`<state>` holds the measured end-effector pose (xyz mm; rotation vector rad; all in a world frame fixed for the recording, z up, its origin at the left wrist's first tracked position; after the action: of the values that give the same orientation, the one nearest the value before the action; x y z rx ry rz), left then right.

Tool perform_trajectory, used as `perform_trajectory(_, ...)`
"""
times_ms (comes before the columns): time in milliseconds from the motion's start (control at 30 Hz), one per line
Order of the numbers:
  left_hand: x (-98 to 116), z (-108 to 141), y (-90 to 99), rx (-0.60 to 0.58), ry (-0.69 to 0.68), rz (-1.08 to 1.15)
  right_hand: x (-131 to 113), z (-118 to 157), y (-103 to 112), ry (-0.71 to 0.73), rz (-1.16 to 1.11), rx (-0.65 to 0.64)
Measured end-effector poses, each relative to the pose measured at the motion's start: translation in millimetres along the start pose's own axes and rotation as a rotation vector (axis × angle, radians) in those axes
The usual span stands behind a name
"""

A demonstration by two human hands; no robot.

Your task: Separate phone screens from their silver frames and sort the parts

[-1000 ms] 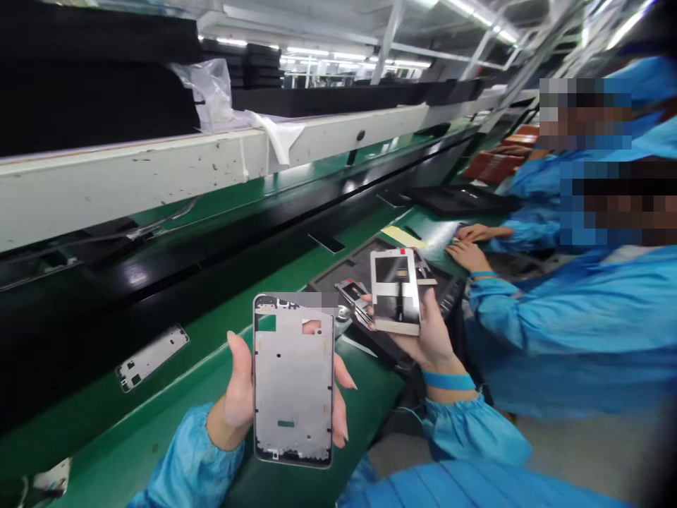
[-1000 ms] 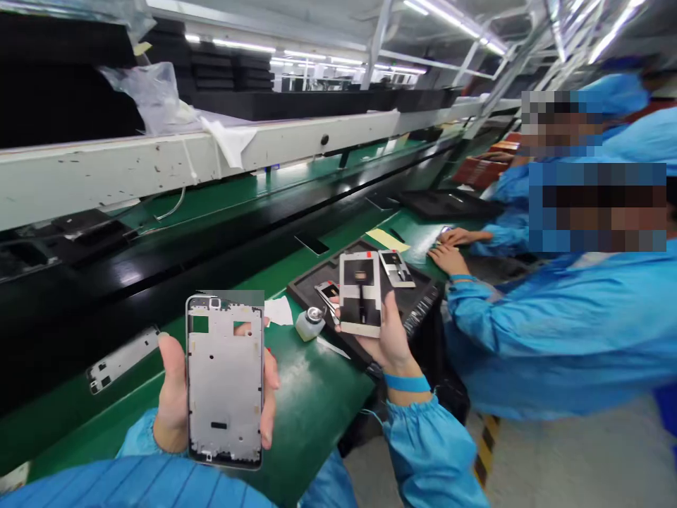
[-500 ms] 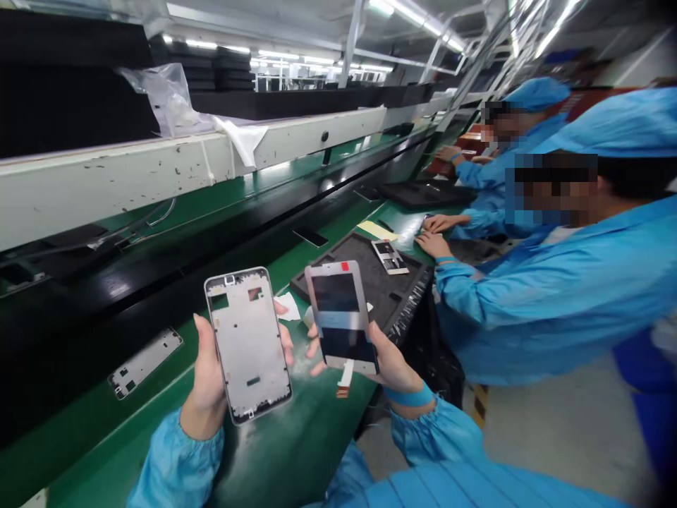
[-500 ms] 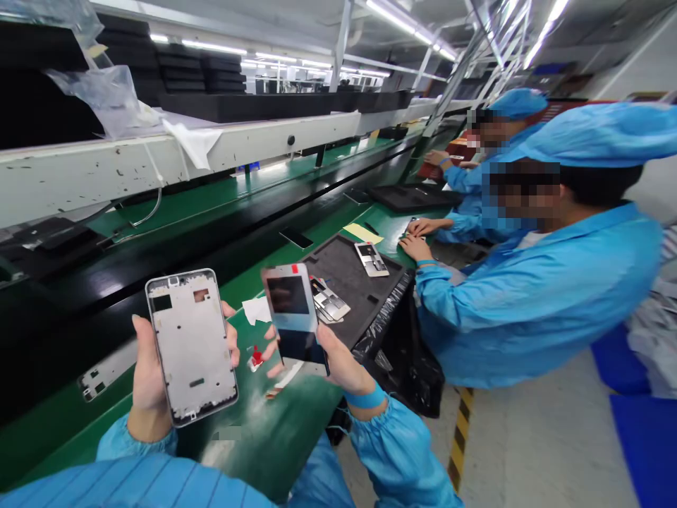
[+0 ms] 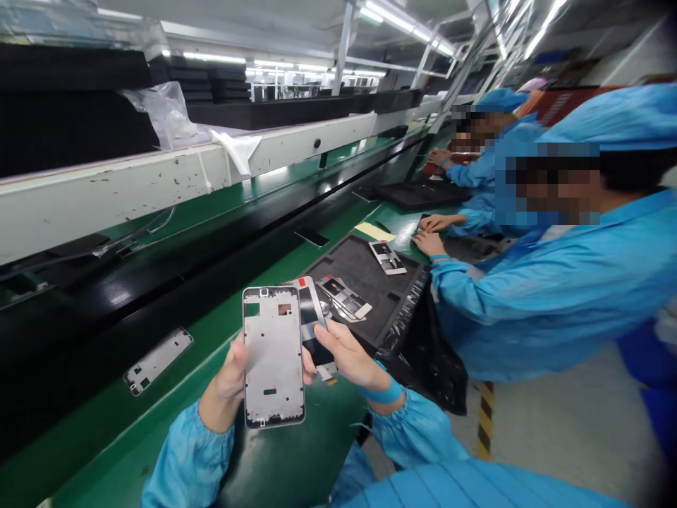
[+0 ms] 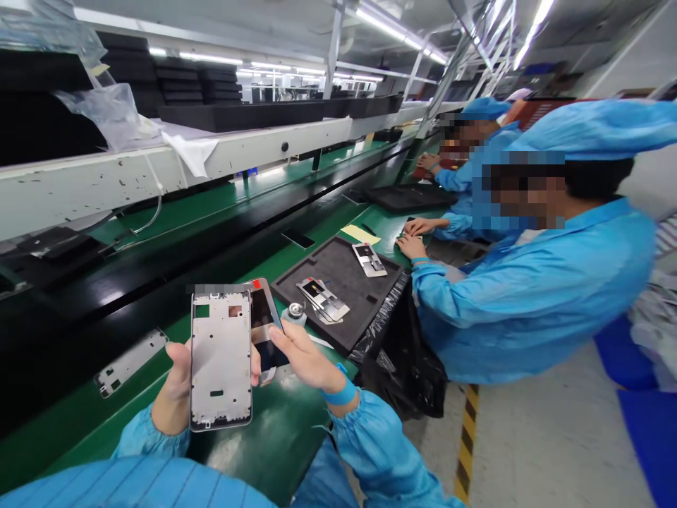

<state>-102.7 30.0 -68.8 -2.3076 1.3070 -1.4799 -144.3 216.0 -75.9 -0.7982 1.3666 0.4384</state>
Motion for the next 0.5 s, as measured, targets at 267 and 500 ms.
perform_trajectory(267, 17.4, -2.0, 0.8, -0.107, -0.032, -0.367, -21.4, 3.0, 2.0, 0.391, 0.202, 0.505)
perform_trajectory(500, 26.1, 1.5, -2.0, -0.075, 0.013, -0.522, -34.0, -1.4, -8.4, 0.410, 0.202, 0.511)
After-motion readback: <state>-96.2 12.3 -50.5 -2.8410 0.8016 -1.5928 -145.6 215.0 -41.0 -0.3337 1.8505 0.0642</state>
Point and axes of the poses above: each hand's wrist, its own z-axis away from the middle knuckle, its own y-axis out of the back of the hand, x = y × z, the point moved 1 cm from there along -z, towards the middle knuckle, and after that the axes turned 14 degrees about -y, right-handed, at the moved point
